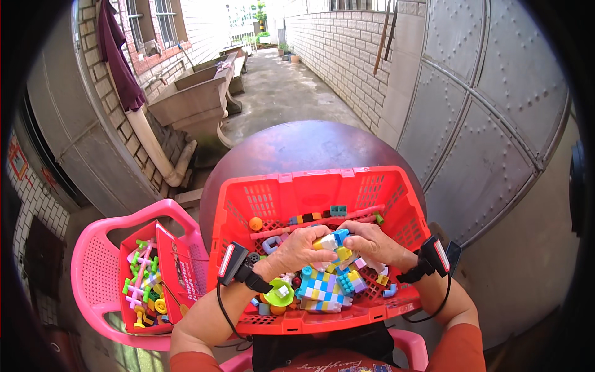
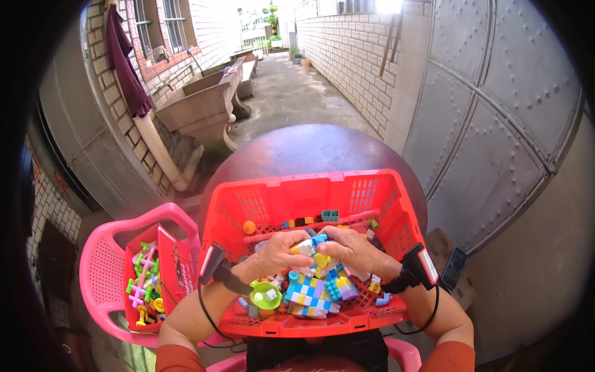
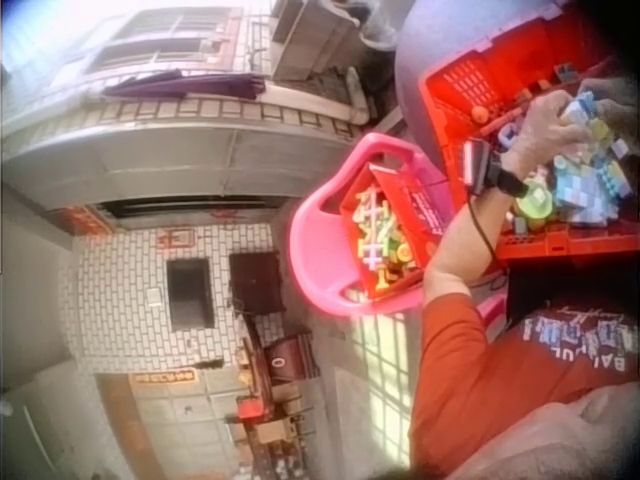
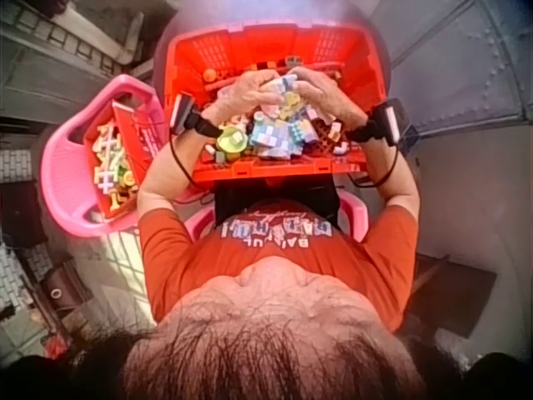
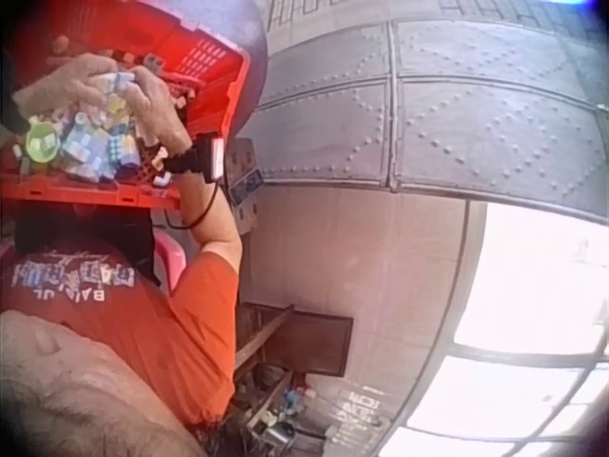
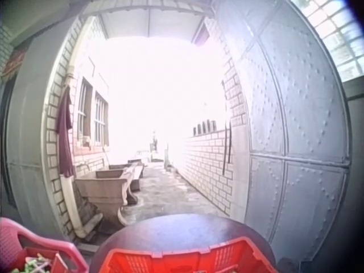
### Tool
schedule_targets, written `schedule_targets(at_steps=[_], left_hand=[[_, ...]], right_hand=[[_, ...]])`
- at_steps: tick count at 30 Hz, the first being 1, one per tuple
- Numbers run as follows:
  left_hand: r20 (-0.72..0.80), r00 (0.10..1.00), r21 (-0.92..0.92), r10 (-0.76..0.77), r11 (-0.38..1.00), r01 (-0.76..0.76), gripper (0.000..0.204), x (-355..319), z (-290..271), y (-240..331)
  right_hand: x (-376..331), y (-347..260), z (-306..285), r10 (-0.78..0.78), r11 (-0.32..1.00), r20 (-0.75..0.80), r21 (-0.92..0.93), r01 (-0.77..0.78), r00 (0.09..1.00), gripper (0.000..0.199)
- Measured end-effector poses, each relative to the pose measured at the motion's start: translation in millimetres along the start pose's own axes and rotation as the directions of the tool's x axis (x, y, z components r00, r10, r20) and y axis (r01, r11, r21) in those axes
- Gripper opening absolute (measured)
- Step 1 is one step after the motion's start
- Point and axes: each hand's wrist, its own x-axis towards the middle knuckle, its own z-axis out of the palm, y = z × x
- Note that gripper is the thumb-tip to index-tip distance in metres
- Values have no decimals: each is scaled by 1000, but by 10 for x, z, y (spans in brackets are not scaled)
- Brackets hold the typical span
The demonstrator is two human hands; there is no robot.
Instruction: Assembling and sorting plastic building blocks from one basket to another.
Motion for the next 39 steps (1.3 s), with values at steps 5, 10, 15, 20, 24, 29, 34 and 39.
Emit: schedule_targets(at_steps=[5, 10, 15, 20, 24, 29, 34, 39], left_hand=[[108, 993, 240, -46, 971, 19, 32, -21, -51, 47], [184, 981, 32, -56, 998, 51, 34, -71, -78, 181], [13, 1000, 201, 1, 980, -4, 37, 3, -69, -7], [-47, 997, 506, 62, 862, -30, 57, -9, 41, 112], [21, 987, 472, 156, 869, -148, 63, -3, 67, 3], [137, 985, -55, 108, 993, -102, 61, -8, 37, 70], [49, 991, 14, 123, 992, -123, 70, -5, -51, 91], [-69, 989, 469, 134, 879, -86, 79, -72, -35, 152]], right_hand=[[-17, -85, -29, 126, 991, 125, -59, -119, 984, 43], [-54, -190, -86, 186, 955, 216, 188, -228, 958, 36], [5, -20, -138, 26, 994, -136, -97, -39, 990, 49], [34, 86, -21, 10, 974, -33, -225, -17, 999, 46], [13, 49, 78, -115, 952, 105, -272, 139, 988, 41], [-28, -130, -41, 80, 997, 169, -6, -81, 982, 35], [-22, -149, -161, 141, 985, 94, 87, -150, 986, 37], [12, -18, -44, -32, 978, -96, -210, 11, 995, 47]])
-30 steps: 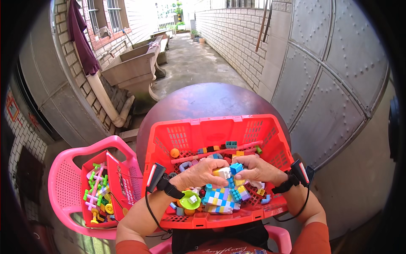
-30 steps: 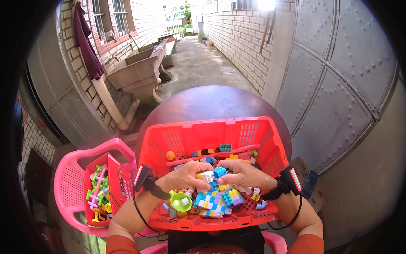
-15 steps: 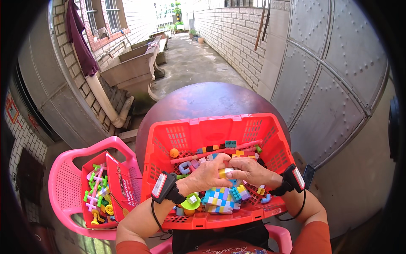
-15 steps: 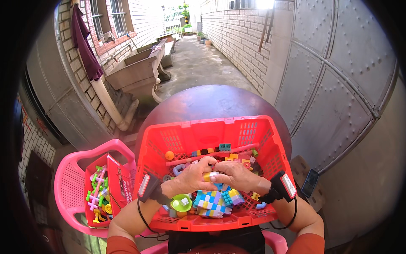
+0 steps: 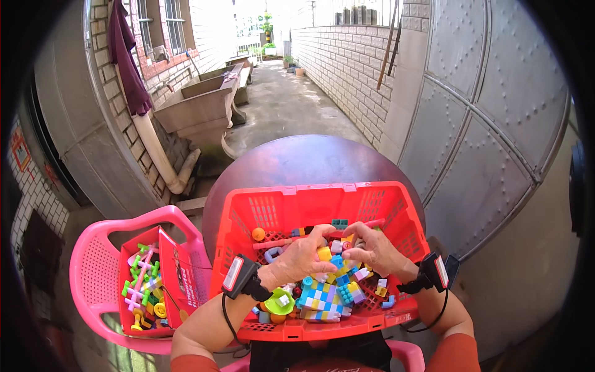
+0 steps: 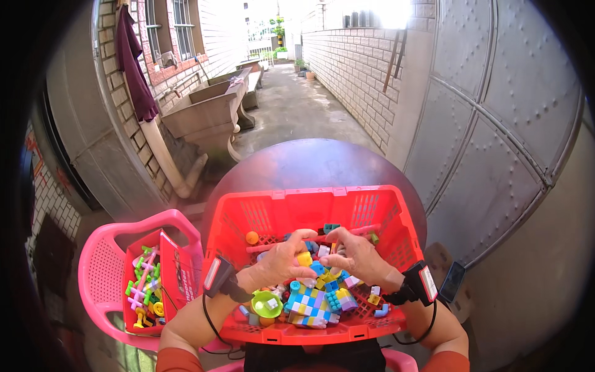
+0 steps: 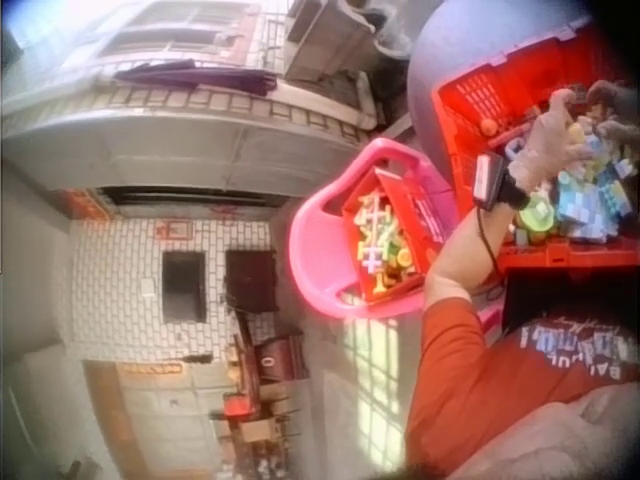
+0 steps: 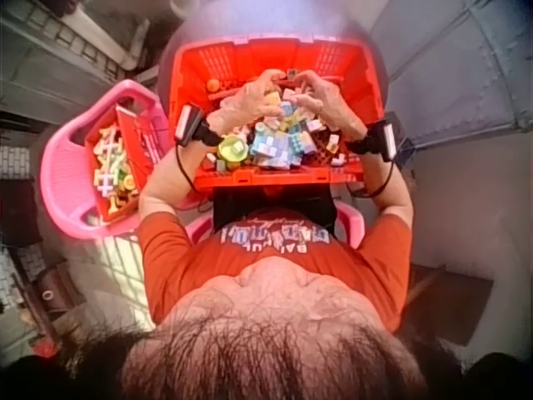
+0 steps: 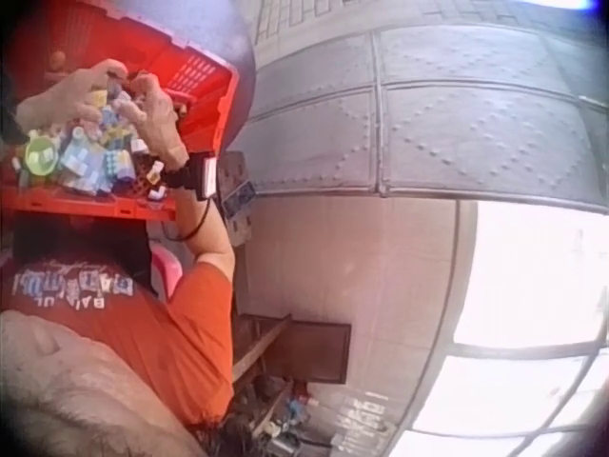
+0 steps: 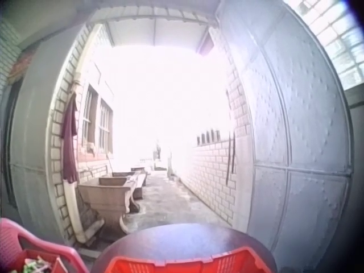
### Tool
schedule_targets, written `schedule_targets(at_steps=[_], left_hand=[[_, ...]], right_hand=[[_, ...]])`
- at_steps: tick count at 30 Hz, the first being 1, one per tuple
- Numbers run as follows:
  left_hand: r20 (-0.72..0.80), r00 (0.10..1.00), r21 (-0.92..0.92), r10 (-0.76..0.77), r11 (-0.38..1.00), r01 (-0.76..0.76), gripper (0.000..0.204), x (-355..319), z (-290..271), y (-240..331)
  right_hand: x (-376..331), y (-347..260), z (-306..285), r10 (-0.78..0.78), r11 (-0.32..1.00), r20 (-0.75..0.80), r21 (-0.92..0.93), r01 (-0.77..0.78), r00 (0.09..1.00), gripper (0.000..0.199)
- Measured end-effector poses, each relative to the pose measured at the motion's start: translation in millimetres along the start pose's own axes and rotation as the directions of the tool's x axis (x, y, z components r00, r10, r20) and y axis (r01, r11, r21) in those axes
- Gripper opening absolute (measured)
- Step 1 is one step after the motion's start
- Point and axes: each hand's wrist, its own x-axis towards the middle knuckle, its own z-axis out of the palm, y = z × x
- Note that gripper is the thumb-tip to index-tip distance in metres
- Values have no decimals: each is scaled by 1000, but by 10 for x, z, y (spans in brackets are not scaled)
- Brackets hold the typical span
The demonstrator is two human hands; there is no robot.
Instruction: Assembling and sorting plastic building blocks from one basket to another.
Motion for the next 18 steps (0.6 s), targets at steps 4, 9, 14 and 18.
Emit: schedule_targets(at_steps=[4, 9, 14, 18], left_hand=[[17, 993, 100, 115, 988, -116, 90, 4, 241, -3], [14, 997, 115, 73, 991, -74, 74, 18, 166, 91], [166, 981, -307, -97, 941, 145, 34, 21, 111, -45], [221, 975, -548, 0, 827, 124, 32, 27, 132, -129]], right_hand=[[-5, 98, 223, -143, 971, 118, -177, 162, 983, 43], [5, 82, 139, -167, 966, 94, -184, 182, 981, 40], [24, 1, 66, -15, 999, 88, -27, 18, 996, 40], [-2, 19, 2, -77, 996, 116, 60, 70, 990, 38]])
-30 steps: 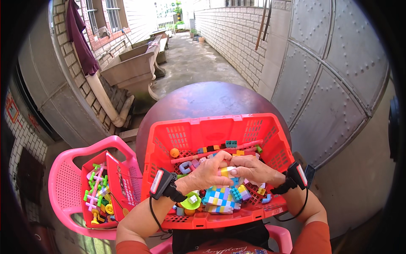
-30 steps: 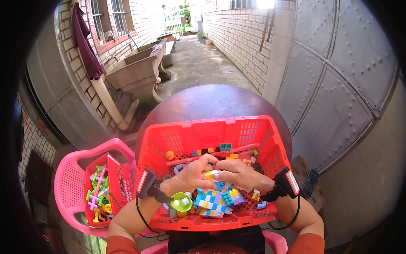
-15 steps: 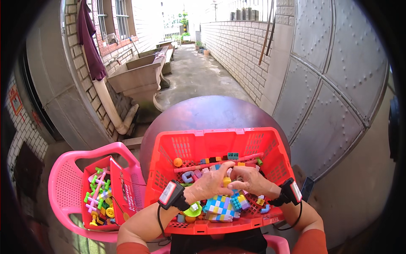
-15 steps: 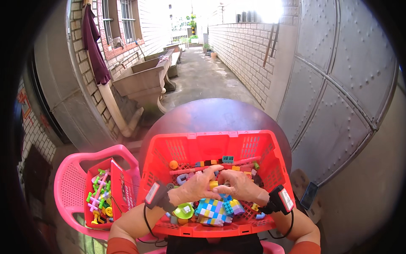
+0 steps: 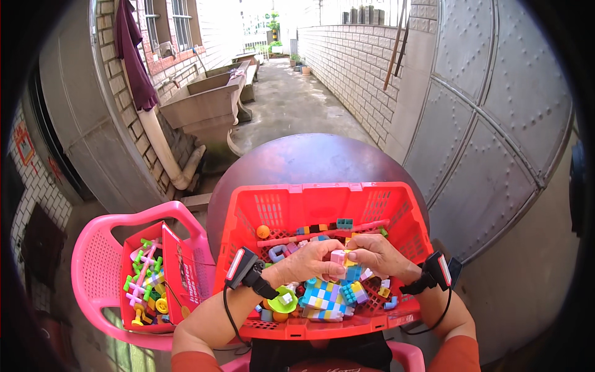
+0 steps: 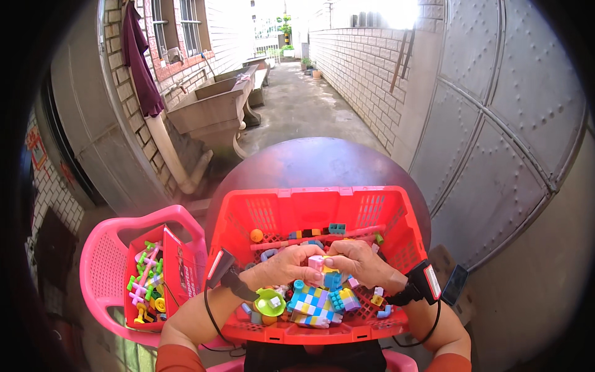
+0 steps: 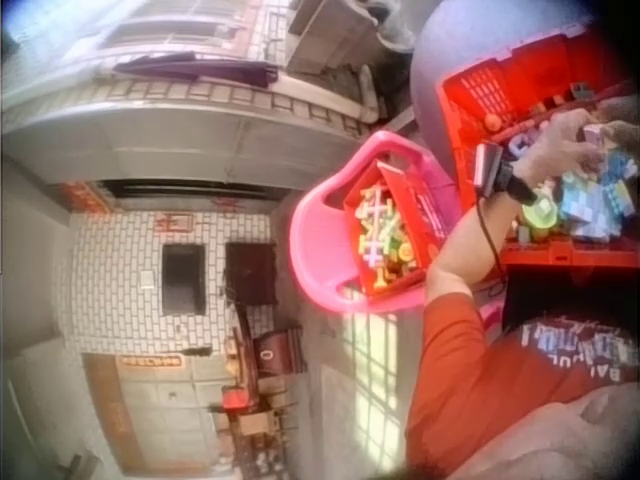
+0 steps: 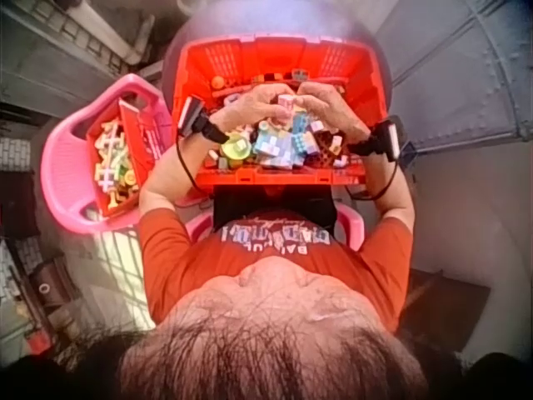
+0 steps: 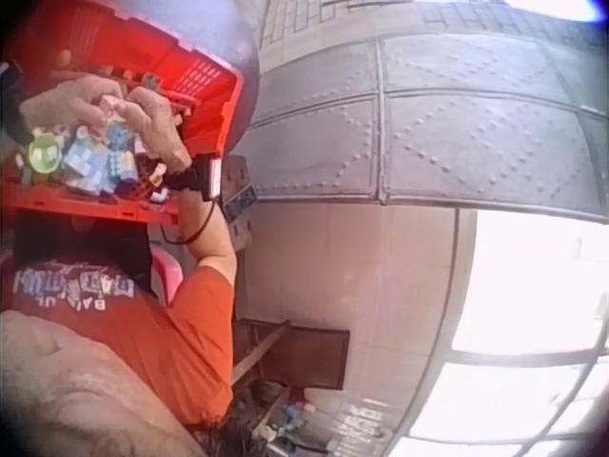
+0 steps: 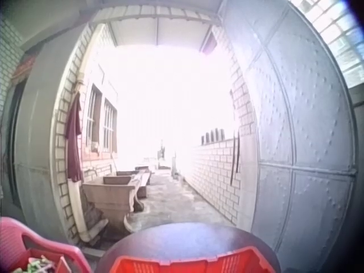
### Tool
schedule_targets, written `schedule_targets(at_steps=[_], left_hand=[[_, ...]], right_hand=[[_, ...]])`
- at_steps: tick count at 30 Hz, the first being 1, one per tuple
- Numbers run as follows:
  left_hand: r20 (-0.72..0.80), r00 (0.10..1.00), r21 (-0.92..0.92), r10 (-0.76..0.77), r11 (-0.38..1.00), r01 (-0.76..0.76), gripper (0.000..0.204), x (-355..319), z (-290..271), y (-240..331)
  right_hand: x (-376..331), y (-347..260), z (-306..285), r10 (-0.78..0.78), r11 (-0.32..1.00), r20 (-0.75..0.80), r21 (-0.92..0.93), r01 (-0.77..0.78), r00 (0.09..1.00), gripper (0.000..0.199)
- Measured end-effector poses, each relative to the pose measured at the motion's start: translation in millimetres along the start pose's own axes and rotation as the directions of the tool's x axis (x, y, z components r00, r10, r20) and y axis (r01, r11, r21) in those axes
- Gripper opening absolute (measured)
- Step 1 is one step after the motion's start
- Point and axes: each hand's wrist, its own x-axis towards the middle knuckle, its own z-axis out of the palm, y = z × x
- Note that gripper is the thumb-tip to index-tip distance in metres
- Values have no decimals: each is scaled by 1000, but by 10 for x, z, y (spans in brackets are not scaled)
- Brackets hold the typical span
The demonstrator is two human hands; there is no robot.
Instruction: Assembling and sorting plastic building blocks from one basket to another.
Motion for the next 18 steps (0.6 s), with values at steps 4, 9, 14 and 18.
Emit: schedule_targets(at_steps=[4, 9, 14, 18], left_hand=[[-13, 1000, -46, -8, 999, 8, 31, -4, -1, 38], [-93, 995, 24, -17, 1000, 20, 33, 24, 14, 73], [-111, 993, -121, -40, 992, 26, 34, 35, -10, 64], [-2, 999, -247, -34, 968, 32, 34, -10, -47, 126]], right_hand=[[-11, -107, -20, 146, 982, 11, 115, -147, 989, 36], [14, 3, 48, 131, 984, -43, 127, -124, 990, 37], [1, -101, 40, 174, 970, 17, 170, -174, 985, 38], [-23, -243, -13, 246, 920, 117, 283, -270, 962, 38]])
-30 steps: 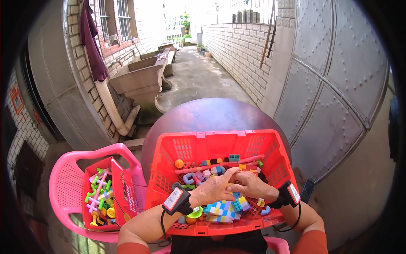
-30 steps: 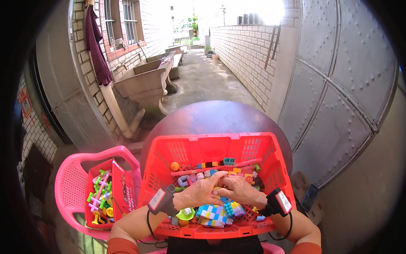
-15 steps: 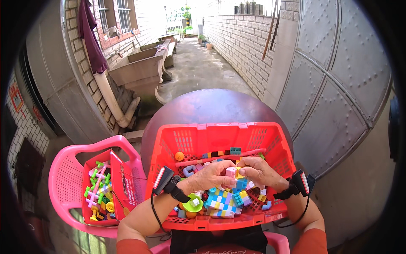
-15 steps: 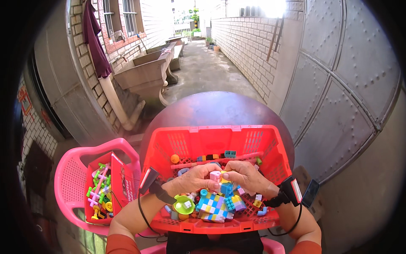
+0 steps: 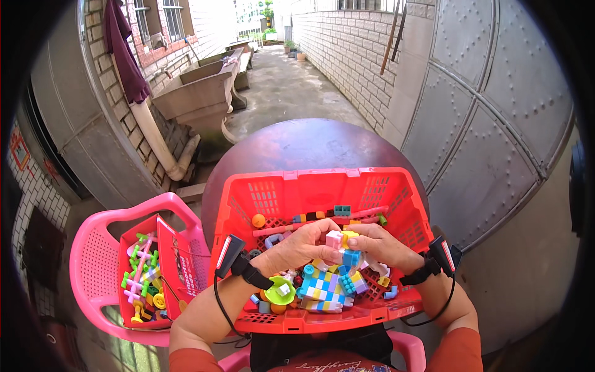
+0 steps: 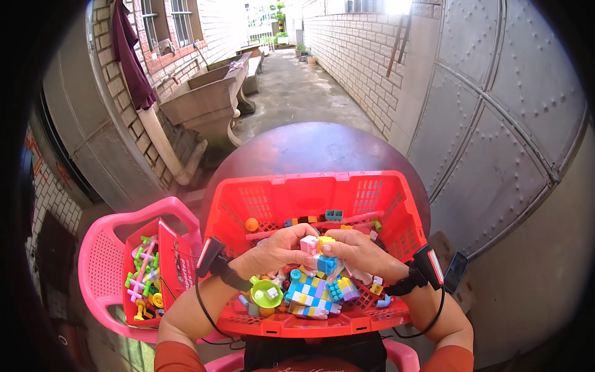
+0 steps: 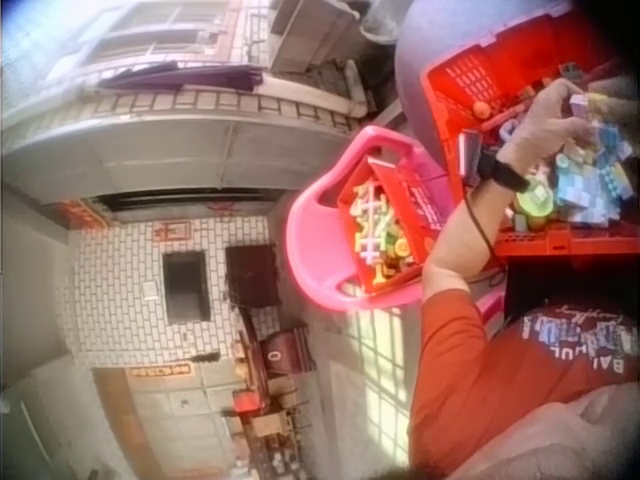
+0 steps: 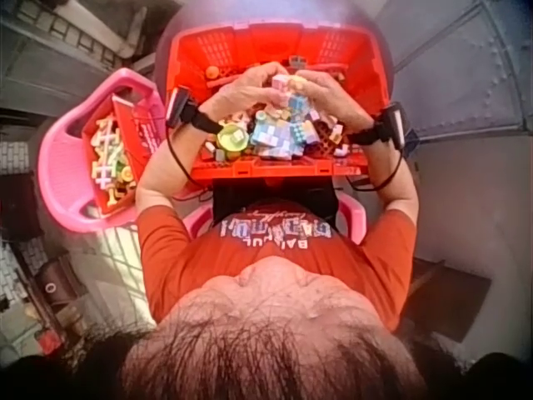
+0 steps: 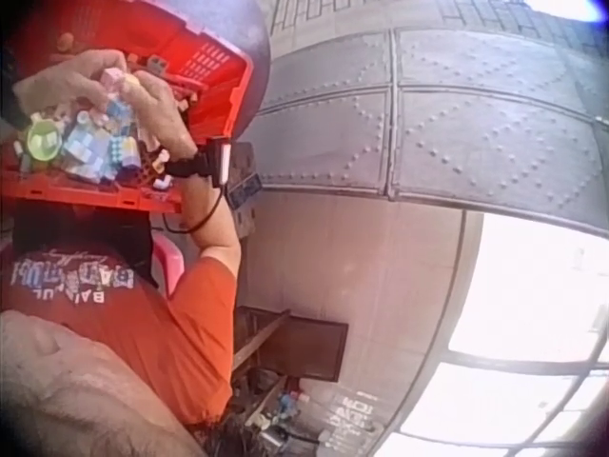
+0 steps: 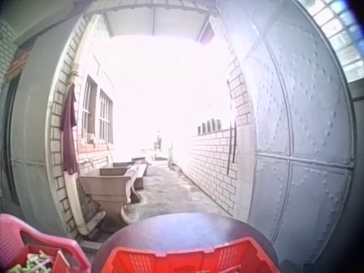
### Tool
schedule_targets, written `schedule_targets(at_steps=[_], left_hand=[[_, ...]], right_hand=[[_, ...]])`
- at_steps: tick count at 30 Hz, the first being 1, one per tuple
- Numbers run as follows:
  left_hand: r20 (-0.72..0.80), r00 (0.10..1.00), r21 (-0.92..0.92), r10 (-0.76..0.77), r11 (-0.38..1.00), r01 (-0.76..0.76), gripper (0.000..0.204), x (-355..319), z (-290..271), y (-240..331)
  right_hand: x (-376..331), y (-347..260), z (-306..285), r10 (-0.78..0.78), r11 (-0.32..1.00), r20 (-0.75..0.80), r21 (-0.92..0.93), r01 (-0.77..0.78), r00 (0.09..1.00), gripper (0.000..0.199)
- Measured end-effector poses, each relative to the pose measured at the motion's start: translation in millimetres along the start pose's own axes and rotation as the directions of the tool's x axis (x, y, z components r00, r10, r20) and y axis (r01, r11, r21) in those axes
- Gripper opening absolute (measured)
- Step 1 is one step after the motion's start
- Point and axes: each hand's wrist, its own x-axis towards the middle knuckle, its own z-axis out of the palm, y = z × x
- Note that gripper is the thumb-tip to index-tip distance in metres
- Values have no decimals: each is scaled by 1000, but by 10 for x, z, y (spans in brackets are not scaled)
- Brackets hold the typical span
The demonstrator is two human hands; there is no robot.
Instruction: Assembling and sorting plastic building blocks from one basket to another.
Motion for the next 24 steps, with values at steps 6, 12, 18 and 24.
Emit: schedule_targets(at_steps=[6, 12, 18, 24], left_hand=[[-78, 996, 2, 51, 999, -51, 32, 8, 15, 5], [-180, 983, 130, 44, 991, -20, 32, 48, 29, -28], [-23, 999, -78, 36, 996, -38, 34, -33, 26, 54], [-122, 989, 112, 86, 991, -73, 35, 40, 42, -110]], right_hand=[[0, 33, -40, -11, 996, 6, 94, 10, 1000, 42], [87, 253, 1, -59, 990, -7, 124, 60, 998, 32], [24, 125, -45, -84, 970, 74, 233, 65, 994, 36], [59, 100, -15, -53, 987, 15, -152, 54, 998, 34]])
